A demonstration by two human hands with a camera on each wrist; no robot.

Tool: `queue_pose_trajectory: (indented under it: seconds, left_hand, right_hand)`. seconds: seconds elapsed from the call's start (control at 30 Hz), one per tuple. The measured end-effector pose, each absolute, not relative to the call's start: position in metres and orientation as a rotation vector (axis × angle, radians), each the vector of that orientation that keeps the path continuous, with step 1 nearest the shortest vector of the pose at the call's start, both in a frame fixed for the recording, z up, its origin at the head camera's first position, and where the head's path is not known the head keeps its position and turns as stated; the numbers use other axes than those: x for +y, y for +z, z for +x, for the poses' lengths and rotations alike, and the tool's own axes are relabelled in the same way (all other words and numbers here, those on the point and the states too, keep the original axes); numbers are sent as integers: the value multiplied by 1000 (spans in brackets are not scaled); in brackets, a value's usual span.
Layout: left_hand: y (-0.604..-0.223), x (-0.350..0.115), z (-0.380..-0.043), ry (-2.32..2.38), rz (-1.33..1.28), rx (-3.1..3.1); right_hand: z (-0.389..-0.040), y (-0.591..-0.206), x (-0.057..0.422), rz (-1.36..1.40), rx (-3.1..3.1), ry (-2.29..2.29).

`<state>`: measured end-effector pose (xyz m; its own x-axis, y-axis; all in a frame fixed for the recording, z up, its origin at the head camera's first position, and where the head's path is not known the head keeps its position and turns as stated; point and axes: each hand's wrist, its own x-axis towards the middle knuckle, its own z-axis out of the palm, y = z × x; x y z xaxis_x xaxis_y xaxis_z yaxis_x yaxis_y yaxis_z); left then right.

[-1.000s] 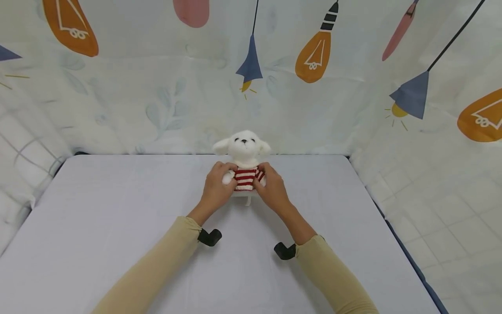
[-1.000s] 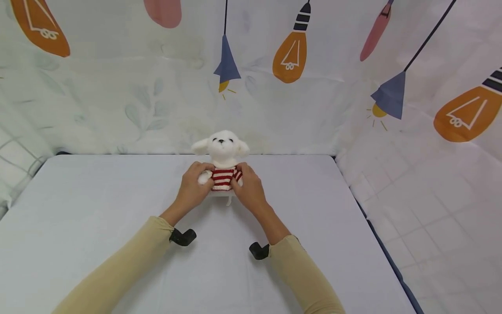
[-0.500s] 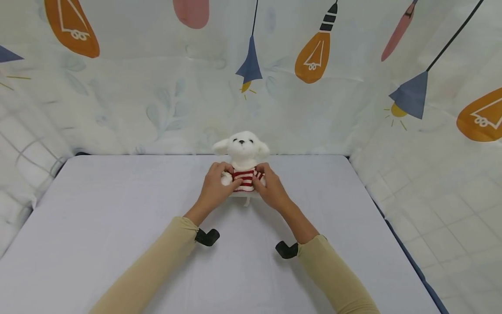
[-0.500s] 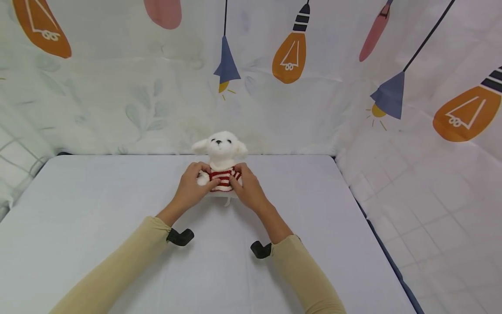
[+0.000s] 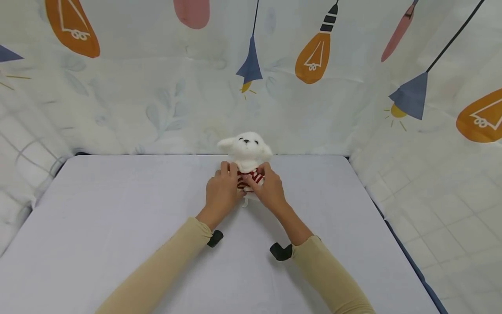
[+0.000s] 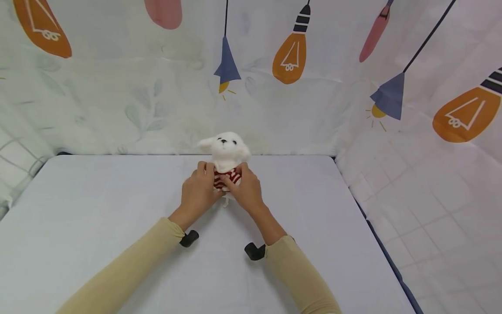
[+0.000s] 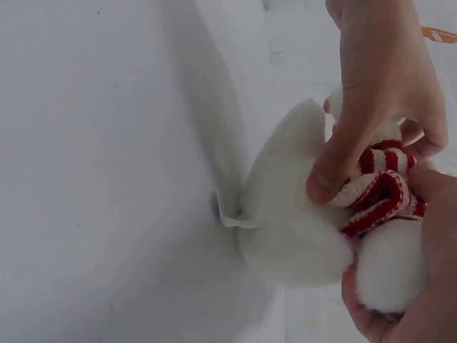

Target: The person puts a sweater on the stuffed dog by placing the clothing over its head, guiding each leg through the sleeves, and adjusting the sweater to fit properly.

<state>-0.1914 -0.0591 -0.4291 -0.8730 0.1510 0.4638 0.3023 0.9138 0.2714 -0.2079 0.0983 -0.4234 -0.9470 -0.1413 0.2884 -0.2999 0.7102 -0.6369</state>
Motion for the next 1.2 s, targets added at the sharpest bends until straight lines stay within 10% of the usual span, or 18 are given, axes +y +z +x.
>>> queue_pose_trajectory:
  seconds: [1.2]
  left_hand:
    - [-414,-78,-207,-1316,-296,-2559]
  right_hand:
    - [-197,-428,100,262,-2749,1089]
